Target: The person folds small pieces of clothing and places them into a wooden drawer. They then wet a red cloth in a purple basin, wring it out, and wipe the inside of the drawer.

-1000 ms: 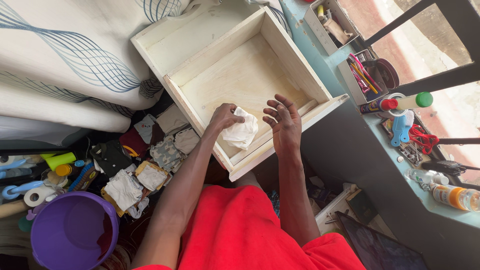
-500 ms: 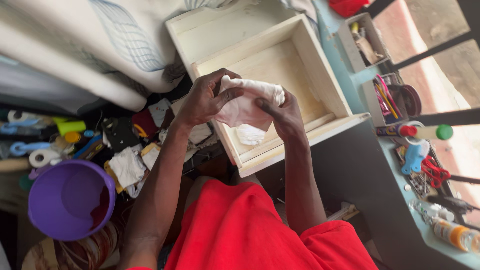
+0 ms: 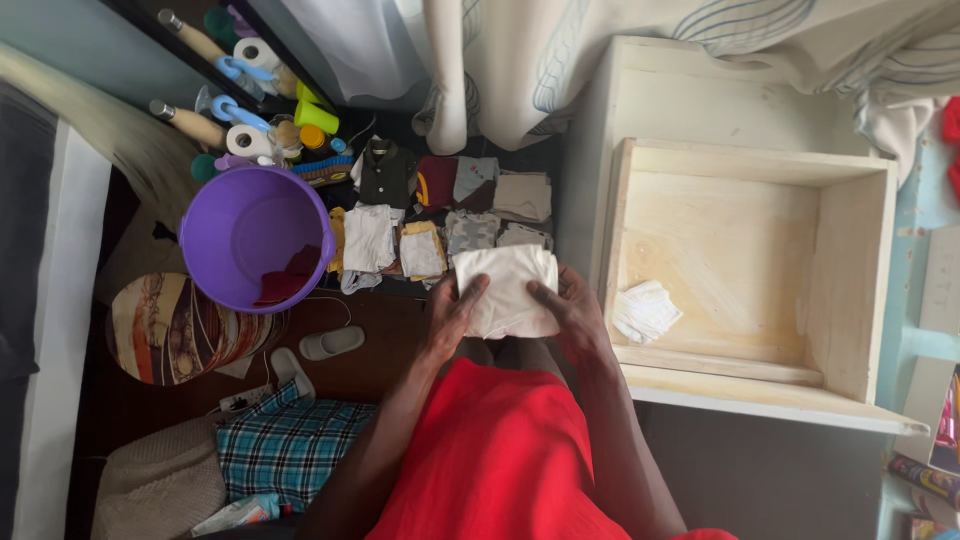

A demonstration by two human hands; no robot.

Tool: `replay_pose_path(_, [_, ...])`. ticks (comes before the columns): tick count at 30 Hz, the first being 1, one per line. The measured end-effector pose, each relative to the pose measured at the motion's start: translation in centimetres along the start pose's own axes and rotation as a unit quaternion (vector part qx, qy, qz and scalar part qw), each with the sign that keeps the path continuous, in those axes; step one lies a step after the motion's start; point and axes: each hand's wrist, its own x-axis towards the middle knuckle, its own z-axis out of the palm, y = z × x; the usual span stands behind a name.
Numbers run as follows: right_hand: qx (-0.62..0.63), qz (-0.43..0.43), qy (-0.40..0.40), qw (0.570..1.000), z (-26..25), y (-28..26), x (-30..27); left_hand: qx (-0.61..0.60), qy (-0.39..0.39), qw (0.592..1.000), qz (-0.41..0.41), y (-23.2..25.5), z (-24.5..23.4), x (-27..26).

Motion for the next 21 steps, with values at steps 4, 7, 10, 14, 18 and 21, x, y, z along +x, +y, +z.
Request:
replay_pose_path(4, [-0.057,0.069,-0.053,0.995,2.9,5.6,2.8,-0.017,0.057,0.998,-0.029,-3.9,-6.6,0.5])
replay_pose_path(7, [-0.028,0.095,-0.023,0.995,6.7,8.7,6.5,0.025,0.037,0.998,-0.053,-3.8,-12.4,3.5])
replay_pose_path(10, [-0.044,0.098,-0.030,0.994,10.5,11.4,12.5,0.048,0.005,0.998,-0.042,-3.0,-19.3,8.0])
replay_pose_path(14, [-0.045,0.088,-0.041,0.994,14.9,16.1,23.5,0.131,-0.002,0.990,-0.045,-2.6,-28.6,15.9])
replay_pose_path(18, [-0.044,0.014,-0.076,0.996,17.1,22.7,35.5,0.190,0.002,0.981,-0.033,-4.7,-36.4,24.4])
replay_pose_path(21, [0.044,0.039,-0.071,0.996,18.0,27.5,42.9,0.090,-0.012,0.995,-0.029,-7.1,-40.1,29.2])
